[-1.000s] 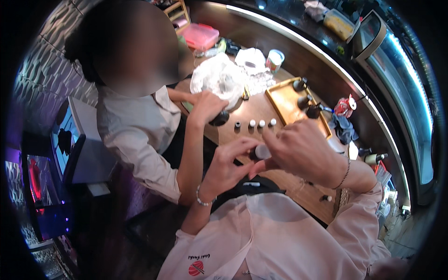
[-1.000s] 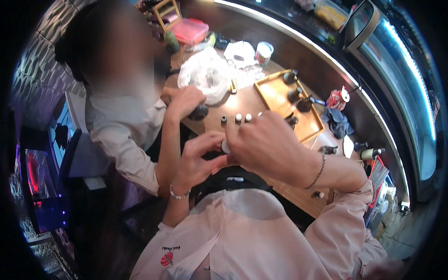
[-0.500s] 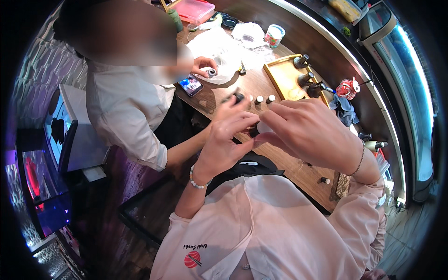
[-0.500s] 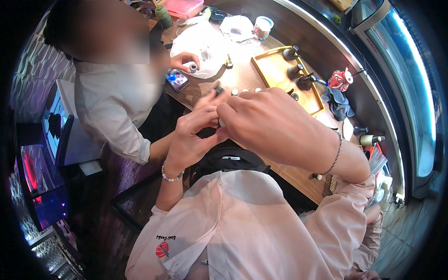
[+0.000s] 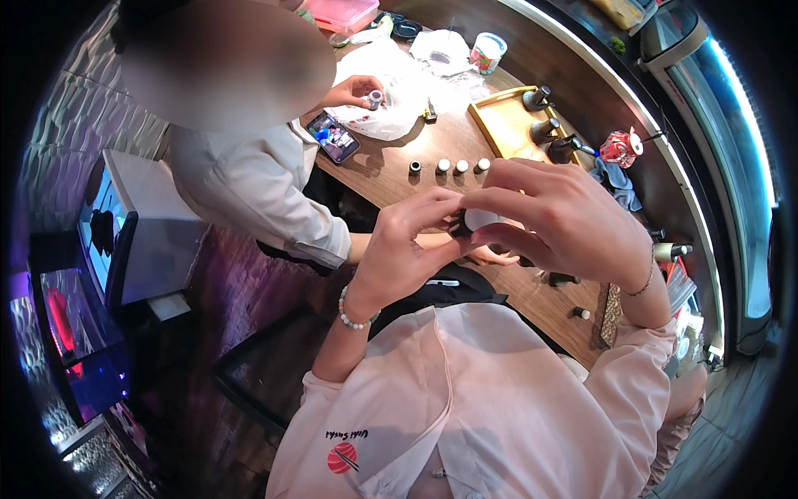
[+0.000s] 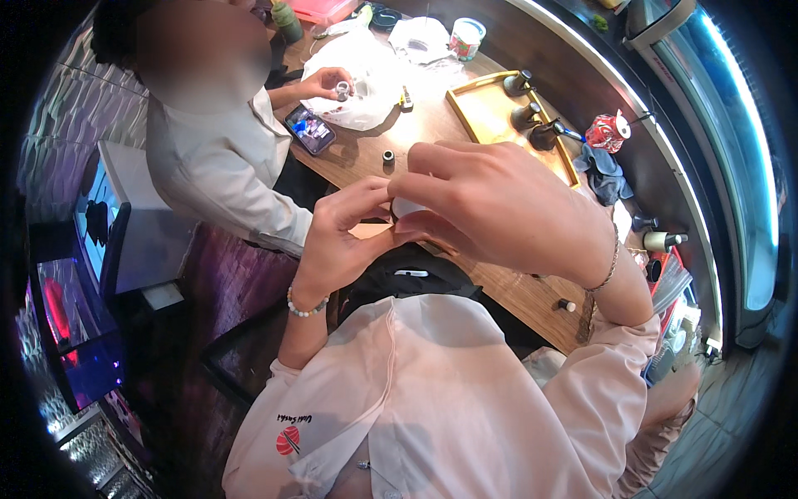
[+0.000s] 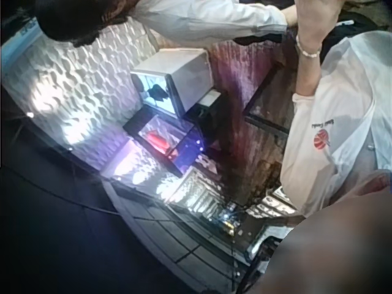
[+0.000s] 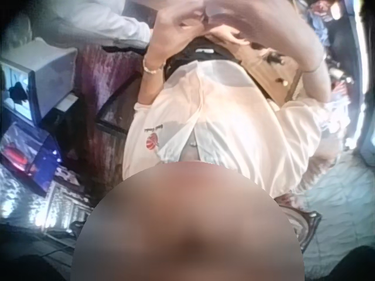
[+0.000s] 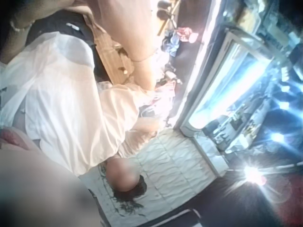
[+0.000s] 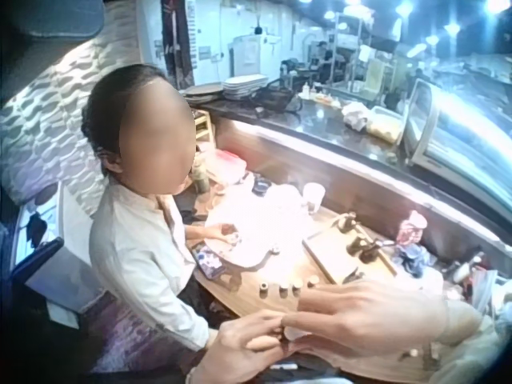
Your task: The person assembles small ceramic teapots and cups by attaching white circular bases to the bottoms of the pieces. They retrieve items from a plastic bag, place them on the table, and align the bases before pressing them into place. A coworker performs similar actions across the table.
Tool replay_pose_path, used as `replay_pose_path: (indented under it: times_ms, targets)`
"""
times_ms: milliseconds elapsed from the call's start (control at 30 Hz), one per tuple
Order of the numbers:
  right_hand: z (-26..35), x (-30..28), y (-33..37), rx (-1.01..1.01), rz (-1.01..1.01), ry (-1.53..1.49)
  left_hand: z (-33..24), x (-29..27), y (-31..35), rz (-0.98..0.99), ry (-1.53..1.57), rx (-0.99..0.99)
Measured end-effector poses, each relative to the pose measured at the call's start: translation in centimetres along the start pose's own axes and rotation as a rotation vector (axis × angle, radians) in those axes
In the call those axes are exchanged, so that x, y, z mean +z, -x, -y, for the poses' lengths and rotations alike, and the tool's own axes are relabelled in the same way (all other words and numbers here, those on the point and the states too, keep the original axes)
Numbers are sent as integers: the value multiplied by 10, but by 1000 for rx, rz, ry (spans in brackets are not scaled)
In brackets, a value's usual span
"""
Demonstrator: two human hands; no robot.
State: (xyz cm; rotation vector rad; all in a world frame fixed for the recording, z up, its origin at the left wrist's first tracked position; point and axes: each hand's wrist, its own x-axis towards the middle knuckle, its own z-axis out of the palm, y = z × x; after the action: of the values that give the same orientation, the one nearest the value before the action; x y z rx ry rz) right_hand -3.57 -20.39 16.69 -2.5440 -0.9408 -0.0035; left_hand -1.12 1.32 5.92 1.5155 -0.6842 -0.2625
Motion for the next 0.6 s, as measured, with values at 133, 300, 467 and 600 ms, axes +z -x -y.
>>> replay_pose_path:
  times_ms: [133, 300, 467, 600]
  targets:
    - [3, -2, 1, -18, 6, 16, -1, -1, -5, 50, -81, 86]
    - [7, -6, 0, -56, 23, 107, 2, 0, -5, 27, -82, 114]
    - [8, -3, 4, -52, 14, 107, 1, 0, -5, 31, -82, 121]
    - [7, -2, 4, -26, 31, 118, 5, 4, -3, 37, -33, 88]
